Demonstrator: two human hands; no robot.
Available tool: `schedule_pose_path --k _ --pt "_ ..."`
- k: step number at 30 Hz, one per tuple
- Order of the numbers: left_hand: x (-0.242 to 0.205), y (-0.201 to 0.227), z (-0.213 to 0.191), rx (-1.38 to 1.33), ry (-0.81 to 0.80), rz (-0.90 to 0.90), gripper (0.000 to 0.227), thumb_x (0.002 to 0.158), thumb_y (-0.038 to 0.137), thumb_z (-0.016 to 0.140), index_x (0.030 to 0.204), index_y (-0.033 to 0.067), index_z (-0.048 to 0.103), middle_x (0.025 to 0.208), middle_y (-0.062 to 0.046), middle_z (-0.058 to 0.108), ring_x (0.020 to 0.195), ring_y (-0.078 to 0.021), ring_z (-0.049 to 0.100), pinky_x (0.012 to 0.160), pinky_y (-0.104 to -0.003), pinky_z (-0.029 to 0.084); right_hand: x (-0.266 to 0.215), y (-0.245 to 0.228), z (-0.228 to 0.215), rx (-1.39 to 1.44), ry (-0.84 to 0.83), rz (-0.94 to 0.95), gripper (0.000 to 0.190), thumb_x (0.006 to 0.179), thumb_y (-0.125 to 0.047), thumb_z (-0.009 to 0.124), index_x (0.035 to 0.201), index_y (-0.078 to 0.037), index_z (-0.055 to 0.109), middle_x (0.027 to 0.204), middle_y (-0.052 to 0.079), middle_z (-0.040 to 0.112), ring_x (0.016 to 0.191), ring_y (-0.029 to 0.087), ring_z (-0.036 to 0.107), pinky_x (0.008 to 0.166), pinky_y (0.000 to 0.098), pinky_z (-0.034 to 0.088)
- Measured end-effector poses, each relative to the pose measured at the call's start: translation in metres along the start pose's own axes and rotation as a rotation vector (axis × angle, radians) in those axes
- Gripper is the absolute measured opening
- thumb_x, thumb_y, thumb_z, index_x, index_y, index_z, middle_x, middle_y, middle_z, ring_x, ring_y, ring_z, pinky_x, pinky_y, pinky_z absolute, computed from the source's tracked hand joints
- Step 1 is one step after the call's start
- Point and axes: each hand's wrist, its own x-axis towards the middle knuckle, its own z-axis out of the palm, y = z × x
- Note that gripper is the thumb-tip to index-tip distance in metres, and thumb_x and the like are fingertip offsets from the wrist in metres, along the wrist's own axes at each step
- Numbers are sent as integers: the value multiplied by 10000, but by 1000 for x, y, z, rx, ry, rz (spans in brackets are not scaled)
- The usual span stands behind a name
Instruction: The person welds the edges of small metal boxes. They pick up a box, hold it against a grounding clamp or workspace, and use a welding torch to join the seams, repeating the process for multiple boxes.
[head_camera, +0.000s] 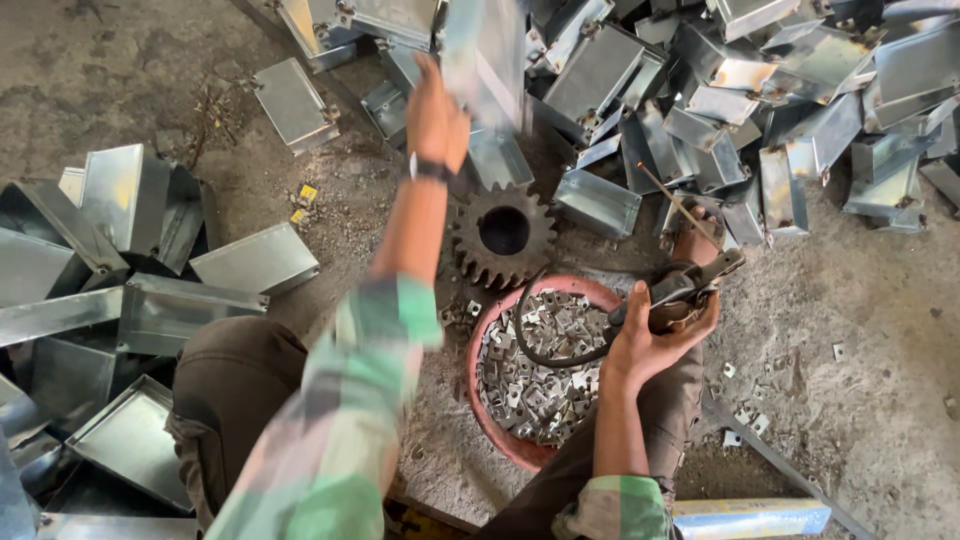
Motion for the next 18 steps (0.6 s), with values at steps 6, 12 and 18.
schedule_pose_path --k 6,12,18 --pt "56 -133 18 -148 50 -348 675 1018 438 688 1540 89 437 1444 -239 582 1319 -394 564 1113 -480 453 0 -12 7 92 -23 46 834 898 -126 854 1549 -83 333 1466 196 458 1179 279 625 955 391 619" --pt "-151 -235 -66 764 -457 -591 703 945 529 570 1527 204 350 1528 -132 330 1402 -382 313 1099 -602 253 -10 -3 -2 43 -51 24 802 960 -95 838 1591 -82 342 1491 208 457 1239 266 590 1021 358 583" --pt "-199 -269 -118 1009 -833 -709 562 1046 531 347 1585 385 285 1722 -82 83 1575 -382 66 1206 -674 41 0 -12 0 145 4 185 781 920 -130 814 1541 -101 341 1416 171 496 1151 243 623 986 348 599"
